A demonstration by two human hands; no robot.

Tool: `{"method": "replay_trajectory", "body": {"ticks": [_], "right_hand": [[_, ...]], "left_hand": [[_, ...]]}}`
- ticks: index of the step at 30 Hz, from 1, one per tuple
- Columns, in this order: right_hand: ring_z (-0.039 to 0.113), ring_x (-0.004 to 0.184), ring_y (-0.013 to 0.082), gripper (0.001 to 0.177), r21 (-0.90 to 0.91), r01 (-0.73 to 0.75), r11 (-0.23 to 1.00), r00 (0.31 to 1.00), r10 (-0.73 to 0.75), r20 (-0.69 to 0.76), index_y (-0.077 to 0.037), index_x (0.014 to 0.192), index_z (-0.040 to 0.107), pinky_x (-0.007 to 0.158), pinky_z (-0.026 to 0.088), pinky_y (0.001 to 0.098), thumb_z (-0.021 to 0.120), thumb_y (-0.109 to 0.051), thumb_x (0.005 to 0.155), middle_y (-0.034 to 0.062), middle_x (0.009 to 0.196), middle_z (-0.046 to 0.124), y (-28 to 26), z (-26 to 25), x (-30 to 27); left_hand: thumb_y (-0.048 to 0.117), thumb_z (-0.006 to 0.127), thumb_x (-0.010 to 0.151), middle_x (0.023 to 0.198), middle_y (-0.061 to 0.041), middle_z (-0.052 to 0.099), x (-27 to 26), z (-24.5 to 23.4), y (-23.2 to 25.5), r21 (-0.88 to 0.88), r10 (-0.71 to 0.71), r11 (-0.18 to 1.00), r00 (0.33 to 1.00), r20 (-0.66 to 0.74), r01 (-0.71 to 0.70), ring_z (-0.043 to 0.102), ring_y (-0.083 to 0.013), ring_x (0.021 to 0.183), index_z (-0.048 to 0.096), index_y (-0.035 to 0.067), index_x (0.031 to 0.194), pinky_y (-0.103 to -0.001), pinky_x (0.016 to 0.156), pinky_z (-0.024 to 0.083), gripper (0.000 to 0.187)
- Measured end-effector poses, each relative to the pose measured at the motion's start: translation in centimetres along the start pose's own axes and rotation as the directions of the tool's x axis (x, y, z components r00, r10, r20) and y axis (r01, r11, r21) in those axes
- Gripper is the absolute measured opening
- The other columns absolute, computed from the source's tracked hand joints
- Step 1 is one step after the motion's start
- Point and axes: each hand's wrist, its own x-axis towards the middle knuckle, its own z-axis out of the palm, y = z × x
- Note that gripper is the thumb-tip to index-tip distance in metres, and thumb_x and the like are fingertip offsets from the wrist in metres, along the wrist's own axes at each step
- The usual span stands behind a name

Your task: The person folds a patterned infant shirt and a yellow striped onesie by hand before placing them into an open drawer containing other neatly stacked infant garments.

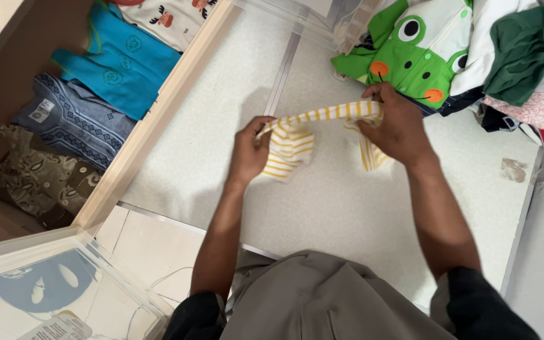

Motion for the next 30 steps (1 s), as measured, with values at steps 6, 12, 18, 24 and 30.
{"method": "replay_trajectory", "body": {"ticks": [6,12,18,24,30], "right_hand": [[0.071,0.090,0.0263,0.040,-0.129,-0.005,0.992,0.960,0.041,0.277,-0.009,0.118,0.066,0.075,0.056,0.0407,0.084,-0.023,0.084,0.0108,0.105,0.074,0.7,-1.6,0.1],[0.068,0.067,0.0238,0.026,0.053,-0.086,0.995,0.923,0.060,0.379,-0.012,0.113,0.077,0.061,0.051,0.0394,0.076,-0.026,0.090,0.0067,0.093,0.078,3.4,-2.0,-1.0],[0.066,0.079,0.0265,0.020,0.153,0.228,0.961,0.945,-0.257,0.202,-0.002,0.109,0.068,0.072,0.052,0.0383,0.057,-0.019,0.112,0.0118,0.094,0.068,3.5,-0.1,-0.8],[0.069,0.078,0.0298,0.039,-0.043,0.333,0.942,0.938,-0.327,0.114,-0.003,0.107,0.070,0.068,0.054,0.0419,0.079,-0.032,0.083,0.0130,0.091,0.070,0.6,-0.3,2.5],[0.066,0.099,0.0262,0.021,-0.250,0.416,0.874,0.881,-0.455,-0.127,-0.010,0.123,0.075,0.087,0.051,0.0398,0.079,-0.020,0.105,0.0084,0.104,0.067,-0.1,0.4,8.3]], "left_hand": [[0.017,0.066,0.104,0.081,-0.017,0.076,1.6,-3.4,8.3,0.599,-0.367,0.770,0.920,0.136,0.219,0.072,-0.0281,0.069,0.062,0.016,0.138,-0.038,0.065,0.051,0.034],[0.024,0.102,0.046,0.093,-0.013,0.073,1.7,-5.6,9.6,0.439,-0.127,0.898,0.943,0.307,-0.022,0.073,-0.0257,0.083,0.032,0.019,0.155,-0.040,0.066,0.057,0.129],[0.008,0.082,0.083,0.113,-0.013,0.064,0.9,-8.1,9.1,0.227,-0.033,0.973,0.946,0.322,-0.043,0.070,-0.0244,0.102,0.045,0.014,0.151,-0.034,0.080,0.063,0.078],[0.000,0.073,0.096,0.112,-0.011,0.073,3.1,-11.4,8.7,0.269,0.090,0.943,0.928,0.362,-0.197,0.071,-0.0211,0.103,0.073,0.001,0.114,-0.033,0.088,0.056,0.018],[0.007,0.069,0.106,0.125,-0.012,0.073,6.8,-12.5,9.9,0.405,0.259,0.858,0.946,0.192,-0.317,0.067,-0.0276,0.116,0.074,-0.001,0.118,-0.037,0.099,0.052,0.015]]}}
